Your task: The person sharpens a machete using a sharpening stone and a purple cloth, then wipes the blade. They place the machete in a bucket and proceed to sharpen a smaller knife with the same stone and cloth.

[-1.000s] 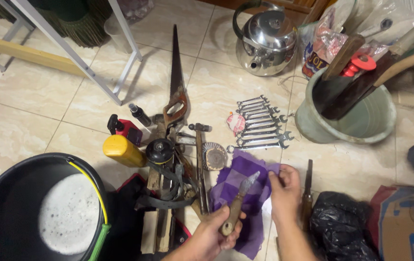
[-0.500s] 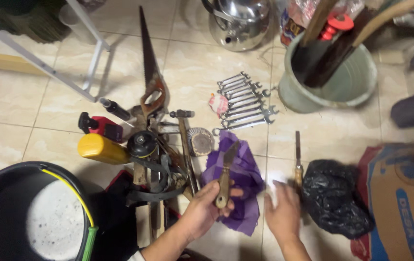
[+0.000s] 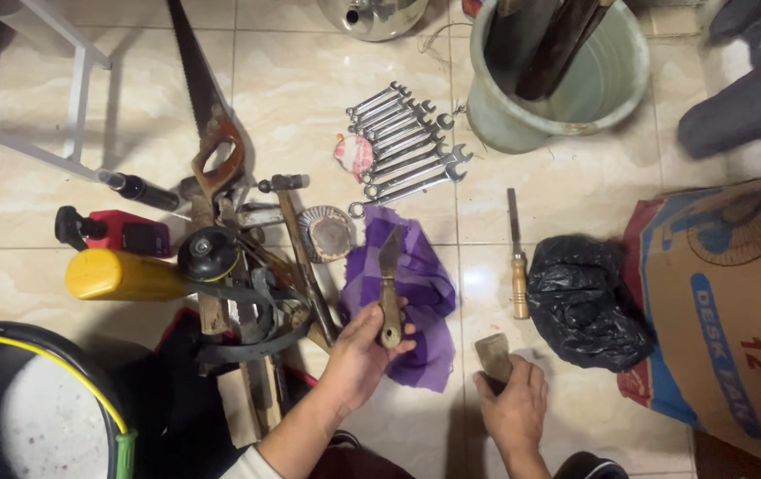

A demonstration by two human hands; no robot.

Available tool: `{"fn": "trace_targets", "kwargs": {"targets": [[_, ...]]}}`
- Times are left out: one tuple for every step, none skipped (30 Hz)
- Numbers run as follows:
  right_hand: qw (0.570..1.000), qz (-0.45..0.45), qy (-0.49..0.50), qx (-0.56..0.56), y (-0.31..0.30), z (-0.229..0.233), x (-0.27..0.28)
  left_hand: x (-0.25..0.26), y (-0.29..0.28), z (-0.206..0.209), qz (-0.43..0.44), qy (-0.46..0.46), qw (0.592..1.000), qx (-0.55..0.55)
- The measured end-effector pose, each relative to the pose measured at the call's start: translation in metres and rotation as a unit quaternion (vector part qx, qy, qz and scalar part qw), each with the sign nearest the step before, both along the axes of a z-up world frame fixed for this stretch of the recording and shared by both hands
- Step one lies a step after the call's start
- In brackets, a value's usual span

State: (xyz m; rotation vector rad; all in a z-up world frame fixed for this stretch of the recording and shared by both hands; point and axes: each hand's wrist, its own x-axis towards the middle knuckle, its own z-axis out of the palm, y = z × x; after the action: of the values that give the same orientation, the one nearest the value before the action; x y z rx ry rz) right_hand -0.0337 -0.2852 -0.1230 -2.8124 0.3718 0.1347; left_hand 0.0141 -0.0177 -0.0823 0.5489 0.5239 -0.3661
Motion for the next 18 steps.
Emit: {"fn": "trace_targets", "kwargs": {"targets": [[1.0,-0.003,-0.001,0.001,-0.001,-0.003,0.002,0.0,0.0,-0.001,-0.004,0.002,1.0,0.0],[1.0,-0.005,-0.001,0.001,-0.001,-0.005,0.003,0.001,0.0,-0.001,-0.008,0.005,1.0,0.0],[1.0,-0.007,-0.001,0.002,-0.001,-0.007,0.005,0.0,0.001,-0.002,-0.012,0.008,1.0,0.003],[1.0,-0.003,0.0,-0.002,-0.003,-0.008,0.009,0.001,0.001,-0.003,-0.014,0.01,1.0,0.006],[1.0,0.002,0.001,-0.006,-0.003,-0.008,0.011,0.001,0.003,-0.004,-0.016,0.012,1.0,0.009],[1.0,0.008,0.005,-0.011,-0.003,-0.006,0.012,0.0,0.004,-0.005,-0.012,0.014,1.0,0.01],[1.0,0.007,0.012,-0.011,-0.002,-0.003,0.014,-0.001,0.006,-0.005,-0.007,0.017,1.0,0.011],[1.0,0.009,0.017,-0.01,0.001,0.002,0.019,-0.002,0.01,-0.006,0.0,0.018,1.0,0.013],[1.0,0.01,0.023,-0.01,0.006,0.007,0.024,-0.003,0.014,-0.006,-0.004,0.012,1.0,0.025],[0.999,0.032,0.002,0.029,0.012,0.014,0.033,-0.004,0.018,-0.006,-0.007,0.004,0.999,0.037],[0.996,0.055,-0.017,0.069,0.02,0.023,0.042,-0.004,0.023,-0.006,-0.009,-0.003,0.999,0.049],[0.991,0.077,-0.033,0.106,0.026,0.034,0.048,-0.005,0.026,-0.008,0.005,-0.008,0.999,0.053],[0.985,0.116,-0.03,0.128,0.034,0.043,0.059,-0.005,0.03,-0.01,0.019,-0.012,0.998,0.057],[0.977,0.153,-0.022,0.15,0.045,0.051,0.073,-0.008,0.032,-0.011,0.031,-0.013,0.998,0.061],[0.967,0.189,-0.014,0.172,0.056,0.059,0.086,-0.013,0.033,-0.011,0.036,-0.011,0.997,0.063],[0.956,0.259,-0.008,0.139,0.068,0.066,0.099,-0.013,0.035,-0.012,0.042,-0.016,0.997,0.065],[0.939,0.327,-0.002,0.106,0.081,0.073,0.111,-0.015,0.037,-0.013,0.049,-0.021,0.996,0.068],[0.918,0.391,0.005,0.072,0.092,0.078,0.122,-0.017,0.038,-0.013,0.05,-0.021,0.996,0.073]]}}
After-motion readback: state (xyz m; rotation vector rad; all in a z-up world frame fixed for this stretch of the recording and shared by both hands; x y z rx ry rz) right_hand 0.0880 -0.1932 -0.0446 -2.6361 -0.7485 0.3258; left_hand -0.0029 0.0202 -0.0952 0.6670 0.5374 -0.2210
